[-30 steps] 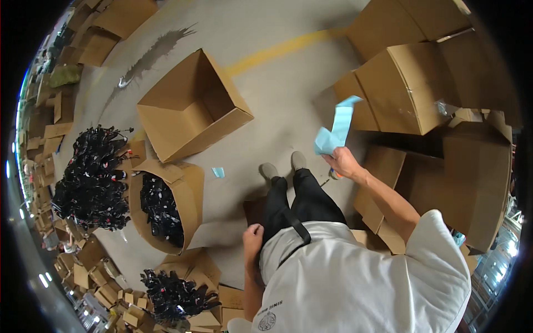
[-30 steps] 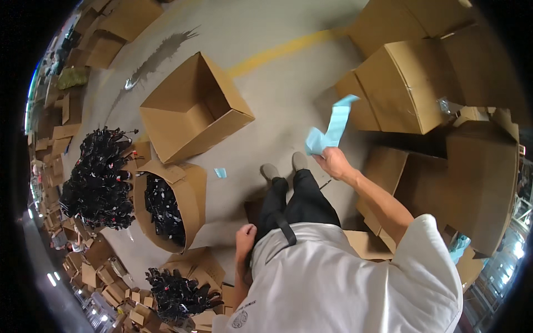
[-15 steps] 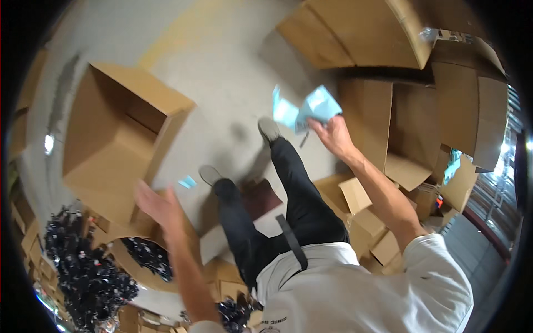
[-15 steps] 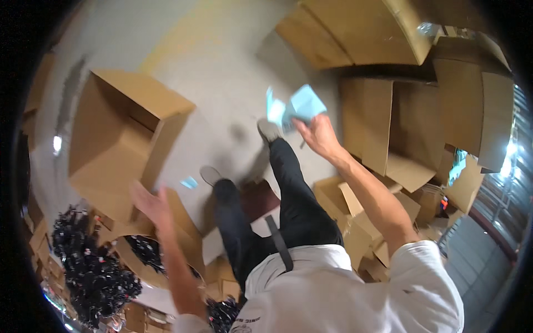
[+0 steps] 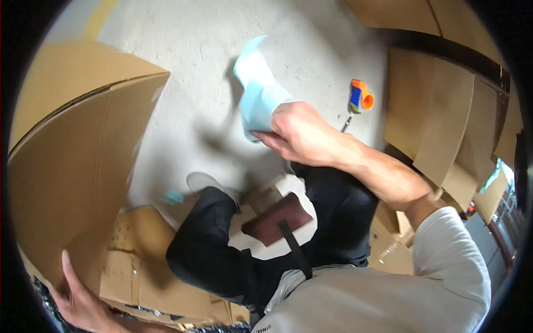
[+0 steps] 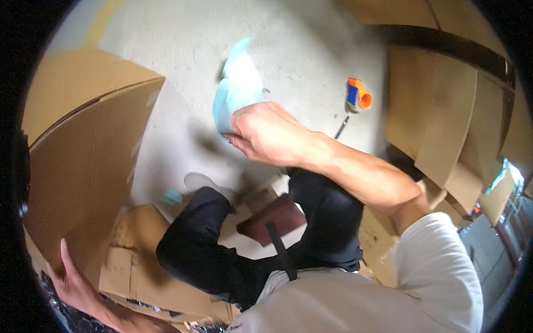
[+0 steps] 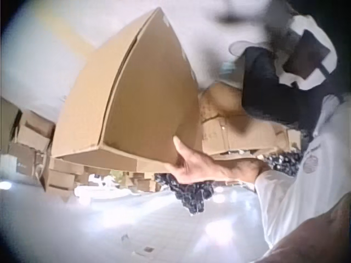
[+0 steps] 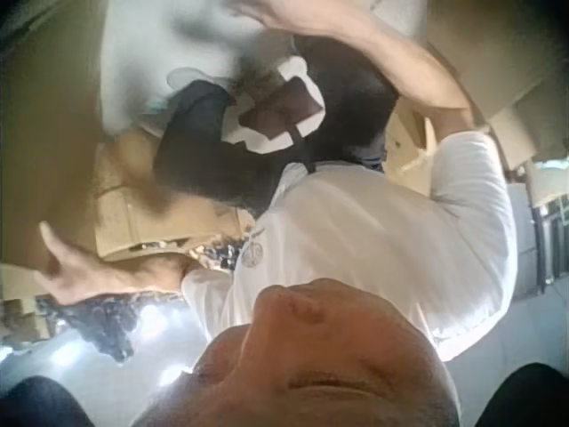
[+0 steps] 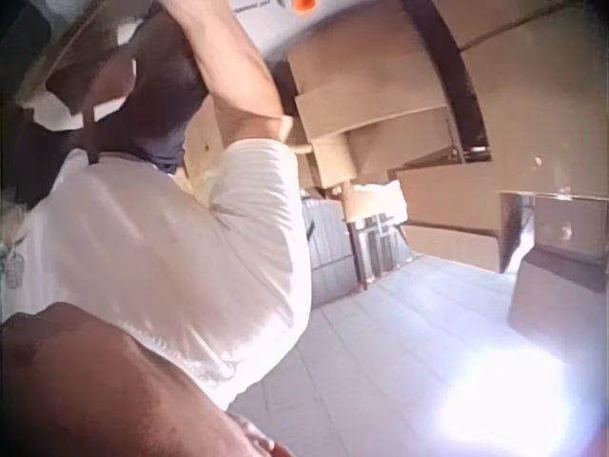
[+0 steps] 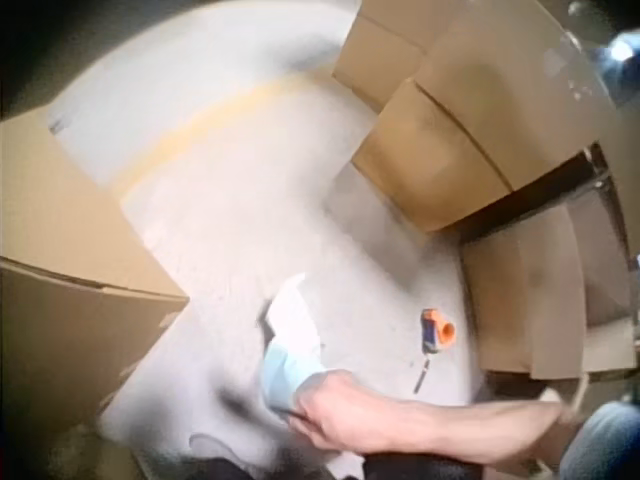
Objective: The person sits on the floor in a warehouse and packs black electronic devices into a cardboard box. They pick up each device from a large pile, briefly inspect it, and place it into the box one by one. The person also handles a label and a tape dispenser at the beginning of the clip.
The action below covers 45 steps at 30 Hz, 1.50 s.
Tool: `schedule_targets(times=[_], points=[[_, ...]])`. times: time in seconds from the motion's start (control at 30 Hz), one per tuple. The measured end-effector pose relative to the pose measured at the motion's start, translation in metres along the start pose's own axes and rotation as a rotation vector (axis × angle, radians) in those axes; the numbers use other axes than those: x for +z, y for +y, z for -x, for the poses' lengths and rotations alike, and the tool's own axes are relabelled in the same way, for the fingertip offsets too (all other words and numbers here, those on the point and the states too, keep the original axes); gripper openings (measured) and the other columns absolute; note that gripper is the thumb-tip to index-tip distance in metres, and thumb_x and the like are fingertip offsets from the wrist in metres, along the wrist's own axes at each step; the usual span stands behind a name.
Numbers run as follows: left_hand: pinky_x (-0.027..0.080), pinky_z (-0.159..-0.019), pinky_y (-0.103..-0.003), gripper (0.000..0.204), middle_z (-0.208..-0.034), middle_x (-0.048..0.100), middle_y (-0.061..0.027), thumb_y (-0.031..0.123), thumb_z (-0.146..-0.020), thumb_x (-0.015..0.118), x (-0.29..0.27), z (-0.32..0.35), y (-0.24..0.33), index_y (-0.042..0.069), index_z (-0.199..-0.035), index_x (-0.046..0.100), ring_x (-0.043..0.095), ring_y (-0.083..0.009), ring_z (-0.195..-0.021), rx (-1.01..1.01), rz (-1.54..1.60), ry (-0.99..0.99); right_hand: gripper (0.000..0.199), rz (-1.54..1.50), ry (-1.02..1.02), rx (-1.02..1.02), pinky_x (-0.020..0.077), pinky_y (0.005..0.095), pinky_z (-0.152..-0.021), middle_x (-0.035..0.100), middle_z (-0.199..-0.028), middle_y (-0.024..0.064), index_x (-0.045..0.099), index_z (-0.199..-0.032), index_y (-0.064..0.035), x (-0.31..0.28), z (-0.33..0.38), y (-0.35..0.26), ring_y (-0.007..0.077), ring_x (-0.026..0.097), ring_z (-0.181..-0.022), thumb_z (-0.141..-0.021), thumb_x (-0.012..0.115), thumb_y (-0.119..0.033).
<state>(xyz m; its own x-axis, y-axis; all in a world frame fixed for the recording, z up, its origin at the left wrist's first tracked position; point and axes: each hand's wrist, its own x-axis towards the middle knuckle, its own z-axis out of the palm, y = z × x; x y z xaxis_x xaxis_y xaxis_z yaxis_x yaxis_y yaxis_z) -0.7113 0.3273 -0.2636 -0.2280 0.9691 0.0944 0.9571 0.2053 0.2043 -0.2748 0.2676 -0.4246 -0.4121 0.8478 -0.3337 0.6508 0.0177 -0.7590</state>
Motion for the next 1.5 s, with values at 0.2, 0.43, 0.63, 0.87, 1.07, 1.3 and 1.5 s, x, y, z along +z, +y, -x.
schedule_targets(times=[0.2, 0.43, 0.63, 0.87, 1.07, 1.3, 1.5], points=[[0.057, -0.079, -0.028, 0.04, -0.108, 0.075, -0.0118, 0.013, -0.098, 0.071, -0.003, -0.01, 0.006, -0.008, -0.131, 0.064, 0.07, -0.0153, -0.09, 0.305, 0.091, 0.017, 0.011, 0.256, -0.045, -0.259, 0.0518, 0.0497, -0.061, 0.057, -0.061, 0.0198, 0.056, -0.074, 0.0005, 0.007, 0.051, -0.03, 0.04, 0.065, -0.067, -0.077, 0.066, -0.003], [0.044, -0.056, -0.04, 0.03, -0.066, 0.051, -0.0182, 0.023, -0.089, 0.077, -0.008, 0.086, 0.092, 0.0, -0.081, 0.06, 0.048, -0.0279, -0.056, 0.65, 0.013, 0.235, 0.012, 0.396, 0.285, -0.517, 0.0529, 0.05, -0.066, 0.062, -0.072, 0.0169, 0.06, -0.069, -0.0002, 0.052, 0.097, -0.099, 0.0406, 0.064, -0.072, -0.072, 0.069, -0.007], [0.055, -0.068, -0.05, 0.016, -0.088, 0.072, -0.0155, 0.02, -0.087, 0.073, -0.001, 0.16, 0.103, 0.01, -0.096, 0.064, 0.07, -0.0398, -0.08, 0.827, 0.2, 0.136, 0.013, 0.192, 0.719, -0.962, 0.0538, 0.0469, -0.083, 0.062, -0.083, 0.0155, 0.062, -0.069, -0.0023, 0.083, 0.106, -0.181, 0.0345, 0.063, -0.091, -0.069, 0.072, -0.01], [0.057, -0.076, -0.049, 0.018, -0.084, 0.074, -0.0166, 0.014, -0.082, 0.069, -0.045, 0.183, 0.042, 0.012, -0.098, 0.076, 0.072, -0.0364, -0.084, 0.749, -0.062, -0.078, 0.013, 0.7, 0.728, -0.873, 0.0349, 0.0485, -0.121, 0.061, -0.133, 0.0258, 0.07, -0.079, -0.0002, 0.019, 0.165, -0.185, 0.0367, 0.051, -0.137, -0.074, 0.067, -0.012], [0.058, -0.07, -0.045, 0.019, -0.085, 0.073, -0.0159, 0.008, -0.077, 0.065, 0.014, 0.282, 0.014, 0.011, -0.094, 0.073, 0.072, -0.0341, -0.08, 0.724, -0.096, 0.158, 0.048, 0.578, -0.058, -0.161, 0.0488, 0.0467, -0.103, 0.058, -0.139, 0.0225, 0.068, -0.12, 0.0011, 0.04, 0.225, -0.183, 0.0388, 0.056, -0.127, -0.074, 0.072, -0.011], [0.036, -0.116, -0.055, 0.078, -0.154, 0.043, -0.0296, 0.041, -0.088, 0.073, 0.14, 0.329, -0.034, -0.004, -0.146, 0.048, 0.04, -0.0447, -0.145, 0.912, -0.045, -0.185, 0.033, 0.729, -0.617, -0.349, 0.0545, 0.048, -0.091, 0.071, -0.109, 0.027, 0.075, -0.098, 0.0019, 0.115, 0.156, -0.059, 0.042, 0.068, -0.101, -0.072, 0.07, -0.017], [0.027, -0.124, -0.052, 0.114, -0.16, 0.037, -0.0278, 0.045, -0.068, 0.092, 0.127, 0.175, -0.003, -0.003, -0.155, 0.035, 0.032, -0.0418, -0.151, 0.649, 0.063, -0.544, 0.034, 0.431, -0.177, -0.309, 0.0502, 0.0464, -0.103, 0.061, -0.133, 0.0273, 0.072, -0.107, 0.004, 0.07, 0.103, -0.089, 0.0423, 0.059, -0.122, -0.079, 0.076, -0.014]])
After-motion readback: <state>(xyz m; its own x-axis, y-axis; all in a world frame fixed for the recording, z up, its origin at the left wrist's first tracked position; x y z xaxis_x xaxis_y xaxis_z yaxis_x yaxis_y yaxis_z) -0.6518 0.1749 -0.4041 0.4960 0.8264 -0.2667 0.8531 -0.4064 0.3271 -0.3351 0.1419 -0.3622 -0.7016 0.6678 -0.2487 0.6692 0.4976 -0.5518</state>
